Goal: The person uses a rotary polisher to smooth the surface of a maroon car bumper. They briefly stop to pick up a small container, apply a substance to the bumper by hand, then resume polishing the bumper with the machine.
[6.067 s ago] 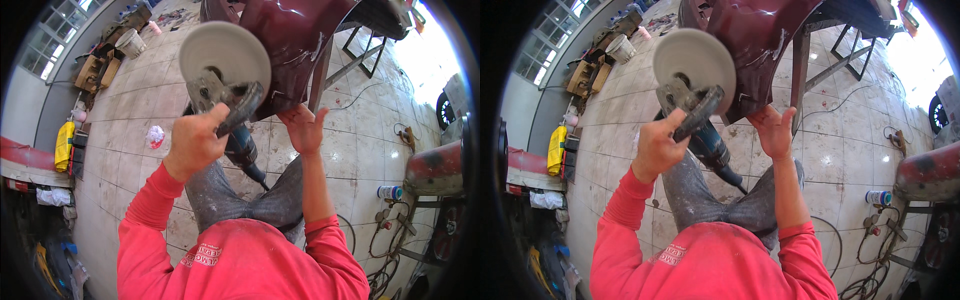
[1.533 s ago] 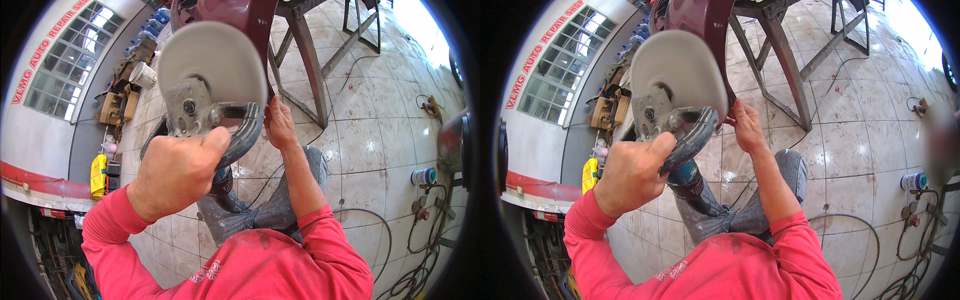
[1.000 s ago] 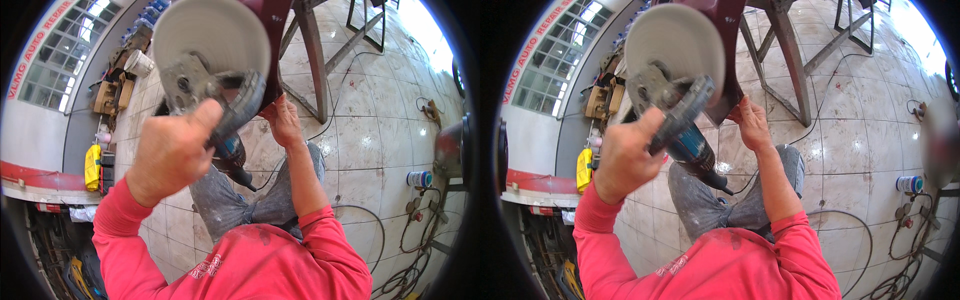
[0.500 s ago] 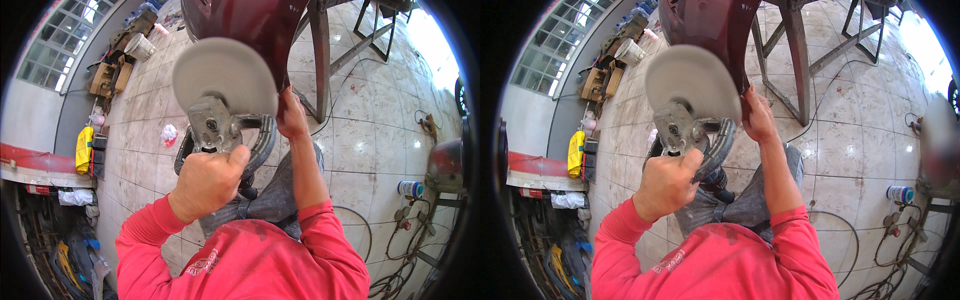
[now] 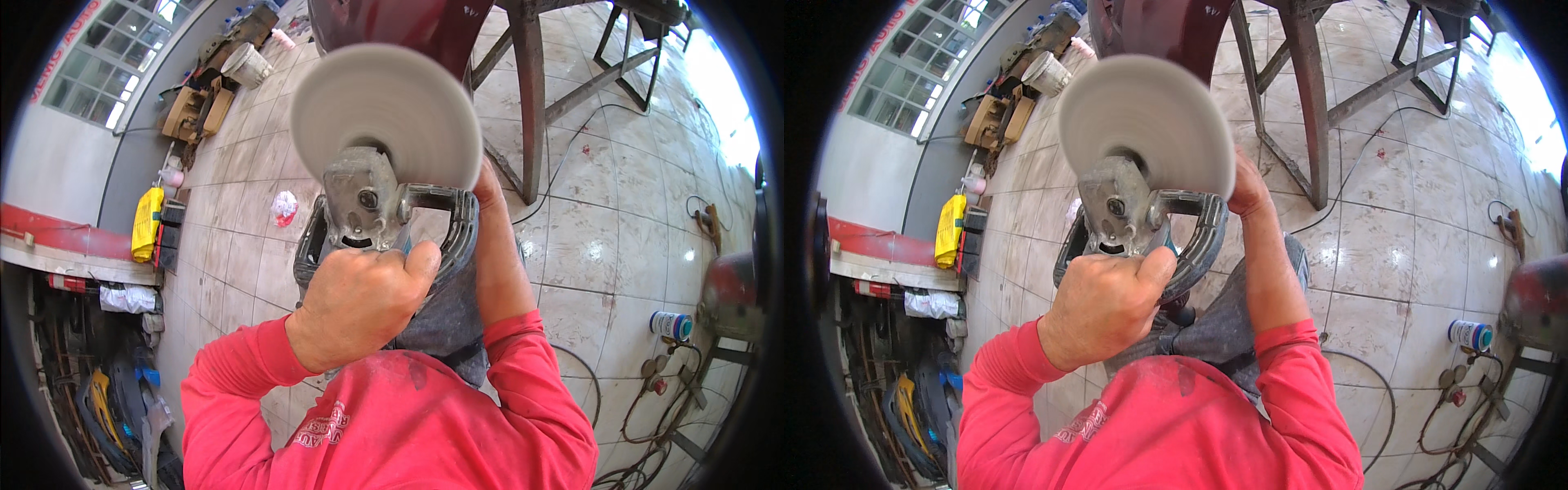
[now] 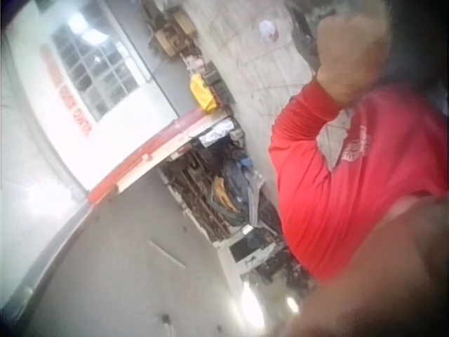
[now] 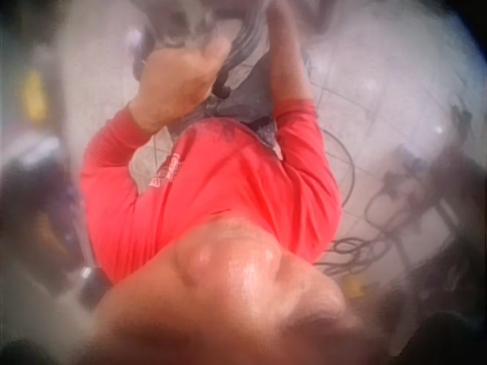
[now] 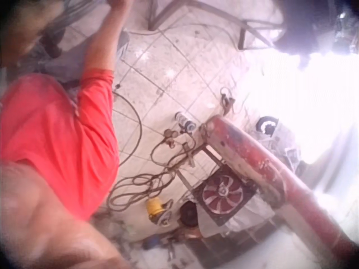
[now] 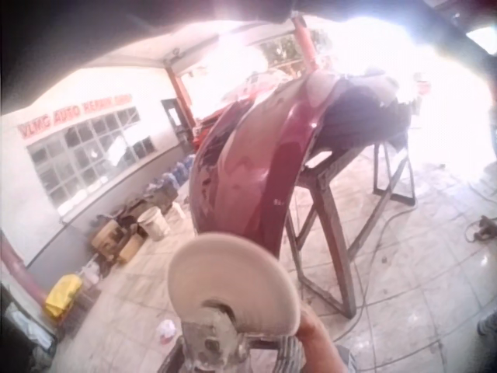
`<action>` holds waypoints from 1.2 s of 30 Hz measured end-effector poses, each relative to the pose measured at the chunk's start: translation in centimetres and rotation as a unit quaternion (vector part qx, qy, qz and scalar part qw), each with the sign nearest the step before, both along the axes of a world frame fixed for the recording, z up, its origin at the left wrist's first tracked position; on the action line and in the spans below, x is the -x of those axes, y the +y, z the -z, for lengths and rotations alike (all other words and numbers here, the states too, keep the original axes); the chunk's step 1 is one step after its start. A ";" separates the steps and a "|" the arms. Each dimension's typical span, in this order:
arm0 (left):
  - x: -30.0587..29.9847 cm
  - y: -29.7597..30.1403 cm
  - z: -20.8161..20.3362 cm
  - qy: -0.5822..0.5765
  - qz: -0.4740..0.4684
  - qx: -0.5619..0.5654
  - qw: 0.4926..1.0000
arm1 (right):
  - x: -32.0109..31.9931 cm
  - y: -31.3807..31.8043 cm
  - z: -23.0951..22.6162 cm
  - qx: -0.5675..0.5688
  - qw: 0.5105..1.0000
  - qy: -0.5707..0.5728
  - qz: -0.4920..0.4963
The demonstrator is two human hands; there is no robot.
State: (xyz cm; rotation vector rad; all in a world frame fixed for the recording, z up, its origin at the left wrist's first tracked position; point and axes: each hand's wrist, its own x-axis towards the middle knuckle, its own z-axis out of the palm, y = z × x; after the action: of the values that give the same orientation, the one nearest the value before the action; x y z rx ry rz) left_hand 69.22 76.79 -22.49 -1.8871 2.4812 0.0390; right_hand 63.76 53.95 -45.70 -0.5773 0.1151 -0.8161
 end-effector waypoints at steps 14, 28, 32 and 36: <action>-2.1 -1.3 1.0 -0.016 -0.071 0.000 0.997 | 1.4 -0.9 0.1 0.104 0.985 -0.115 -0.073; -2.2 -2.0 1.0 -0.019 -0.061 0.026 0.998 | 1.9 -0.9 0.8 0.101 0.990 -0.090 -0.042; -2.4 -1.4 1.5 0.005 -0.052 0.027 0.998 | 1.5 -0.8 0.4 0.076 0.995 -0.058 -0.021; -2.8 -0.5 1.3 0.025 -0.023 0.010 0.999 | 2.0 -0.3 1.5 0.092 0.992 -0.078 -0.045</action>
State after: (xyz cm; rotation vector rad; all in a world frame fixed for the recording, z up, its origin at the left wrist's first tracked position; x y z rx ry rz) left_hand 71.99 76.24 -23.77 -1.9758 2.4773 0.0631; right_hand 61.75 53.69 -47.24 -0.6845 -0.1291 -0.7858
